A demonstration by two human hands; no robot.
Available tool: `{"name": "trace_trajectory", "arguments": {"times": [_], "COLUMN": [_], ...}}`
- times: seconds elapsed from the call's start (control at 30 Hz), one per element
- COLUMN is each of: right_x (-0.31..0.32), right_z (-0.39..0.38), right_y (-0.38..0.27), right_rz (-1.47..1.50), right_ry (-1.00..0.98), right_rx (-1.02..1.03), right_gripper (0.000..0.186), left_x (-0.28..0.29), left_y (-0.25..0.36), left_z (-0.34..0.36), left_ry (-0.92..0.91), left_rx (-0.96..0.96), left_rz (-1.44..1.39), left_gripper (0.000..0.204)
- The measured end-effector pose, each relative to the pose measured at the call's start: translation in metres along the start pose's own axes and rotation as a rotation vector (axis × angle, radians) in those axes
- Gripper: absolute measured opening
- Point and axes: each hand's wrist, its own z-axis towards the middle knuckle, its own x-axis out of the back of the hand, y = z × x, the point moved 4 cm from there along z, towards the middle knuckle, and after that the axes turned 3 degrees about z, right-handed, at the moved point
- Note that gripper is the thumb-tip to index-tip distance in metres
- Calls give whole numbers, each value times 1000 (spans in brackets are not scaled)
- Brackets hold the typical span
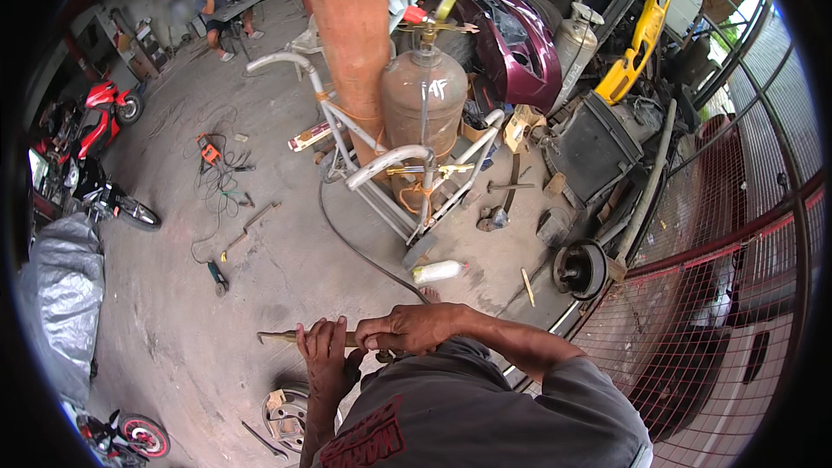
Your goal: The person uses a handheld welding torch to apply heat and fuse a metal bracket onto a circular metal plate. After completing the weld, the person stands up and turns off the gas valves on the connected cylinders.
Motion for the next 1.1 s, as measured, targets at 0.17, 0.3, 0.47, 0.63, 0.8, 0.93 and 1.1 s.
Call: {"name": "trace_trajectory", "arguments": {"times": [0.17,0.3,0.47,0.63,0.8,0.93,1.1], "right_x": [90,190,285,362,379,375,359], "right_z": [-60,-113,-114,-55,-11,-13,-18], "right_y": [-59,-82,-18,39,90,82,82], "right_rz": [-68,8,310,-95,-179,-279,-211], "right_ry": [-57,66,780,1101,1098,1119,1190], "right_rx": [386,517,327,148,59,44,-20], "right_gripper": [54,77,49,43,39,30,22], "left_x": [10,52,64,-58,-268,-352,-340], "left_y": [17,27,-8,-119,-218,-197,-111], "left_z": [75,165,282,346,298,286,316], "left_ry": [183,419,283,-195,-354,-581,-663], "left_rx": [-172,-155,201,353,309,546,424], "left_rz": [238,327,70,-351,-685,-1359,-1502], "left_gripper": [47,40,42,45,29,33,35]}}
